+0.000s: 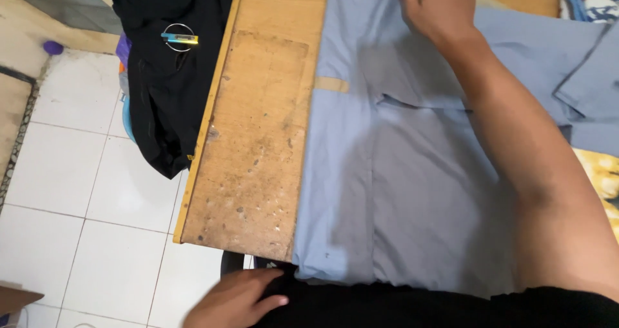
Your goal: The person folds a light blue long-sleeved shirt on a wooden table. They smooth the fabric, fold the sleeves inward, fold the sides toward the center, and then fold the shirt in half to create a compact bundle.
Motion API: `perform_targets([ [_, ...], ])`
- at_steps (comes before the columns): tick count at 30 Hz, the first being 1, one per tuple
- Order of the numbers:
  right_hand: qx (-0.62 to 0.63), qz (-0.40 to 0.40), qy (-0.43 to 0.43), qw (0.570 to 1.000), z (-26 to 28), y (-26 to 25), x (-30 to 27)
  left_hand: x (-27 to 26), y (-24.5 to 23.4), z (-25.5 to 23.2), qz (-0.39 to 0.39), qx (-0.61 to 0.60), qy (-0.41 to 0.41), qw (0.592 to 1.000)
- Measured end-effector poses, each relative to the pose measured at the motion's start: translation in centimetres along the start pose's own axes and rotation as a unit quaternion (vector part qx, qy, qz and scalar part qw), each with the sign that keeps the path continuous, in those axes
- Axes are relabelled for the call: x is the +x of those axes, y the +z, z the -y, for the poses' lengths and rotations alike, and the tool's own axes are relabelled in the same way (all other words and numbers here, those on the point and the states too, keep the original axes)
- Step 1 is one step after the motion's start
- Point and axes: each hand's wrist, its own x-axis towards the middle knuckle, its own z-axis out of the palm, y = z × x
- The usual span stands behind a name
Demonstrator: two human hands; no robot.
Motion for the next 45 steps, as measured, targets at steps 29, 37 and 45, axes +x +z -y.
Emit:
perform_targets([
  [29, 0.108, 0.298, 0.149, 0.937, 7.1, -8.2, -9.6, 24.6, -28.7, -13.6, -0.409, 0.275, 0.057, 0.869],
  [37, 0.102, 0.293, 0.132, 0.942, 7.1, -8.1, -9.6, 28.2, -31.1, -15.3, -0.392, 0.243, 0.149, 0.874],
  [45, 0.110, 0.308, 0.173, 0.929, 5.8, -8.8, -9.5, 25.5, -31.1, -16.0, -0.367, 0.202, 0.048, 0.907],
])
